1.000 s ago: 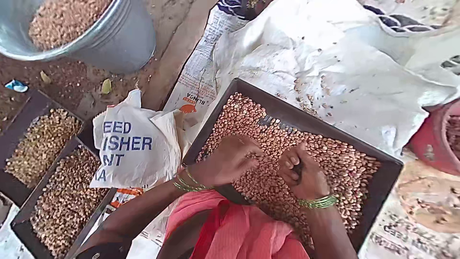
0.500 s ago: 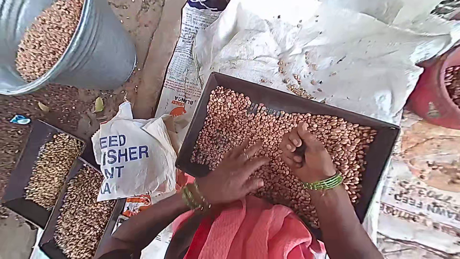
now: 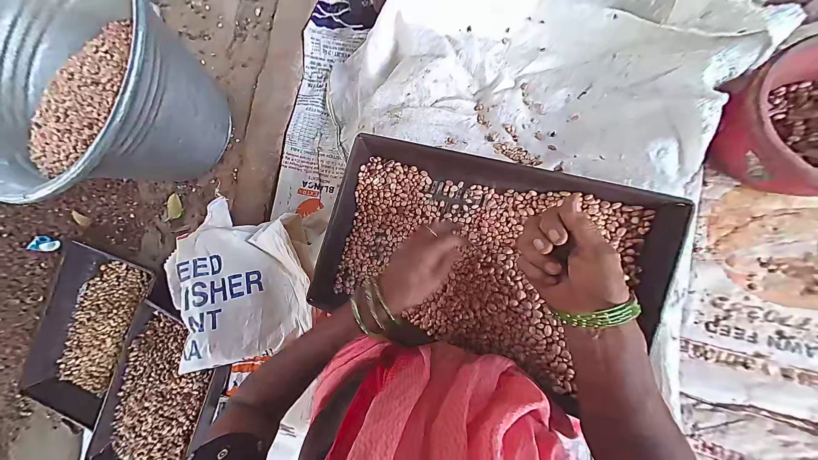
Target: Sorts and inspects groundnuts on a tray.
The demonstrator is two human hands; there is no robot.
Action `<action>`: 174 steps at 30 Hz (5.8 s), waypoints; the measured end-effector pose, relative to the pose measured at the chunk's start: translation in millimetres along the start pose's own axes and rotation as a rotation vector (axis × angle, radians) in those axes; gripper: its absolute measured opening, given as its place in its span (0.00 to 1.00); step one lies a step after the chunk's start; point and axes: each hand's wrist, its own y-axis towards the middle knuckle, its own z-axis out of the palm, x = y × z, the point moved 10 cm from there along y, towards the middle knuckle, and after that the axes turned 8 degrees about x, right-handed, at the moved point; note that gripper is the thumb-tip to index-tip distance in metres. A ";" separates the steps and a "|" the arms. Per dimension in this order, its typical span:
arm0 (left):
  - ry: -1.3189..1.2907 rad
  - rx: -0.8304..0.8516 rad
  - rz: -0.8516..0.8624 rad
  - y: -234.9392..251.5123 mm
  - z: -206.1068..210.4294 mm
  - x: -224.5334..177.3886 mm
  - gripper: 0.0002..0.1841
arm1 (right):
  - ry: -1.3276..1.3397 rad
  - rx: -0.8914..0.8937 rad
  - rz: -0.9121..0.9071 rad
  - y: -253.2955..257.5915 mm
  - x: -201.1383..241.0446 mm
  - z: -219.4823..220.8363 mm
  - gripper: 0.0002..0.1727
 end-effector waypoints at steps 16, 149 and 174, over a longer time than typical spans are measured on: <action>0.012 -0.010 0.010 10.0 -83.0 -1.8 0.16 | -0.073 -0.064 0.289 -2.3 -65.5 25.8 0.34; 0.403 0.087 -0.211 -2.3 -31.2 65.9 0.13 | 0.061 -0.090 0.208 -2.1 -45.4 15.8 0.30; 0.342 0.011 -0.266 -17.4 -47.1 31.4 0.09 | 0.025 -0.220 0.239 -5.2 -44.3 2.7 0.30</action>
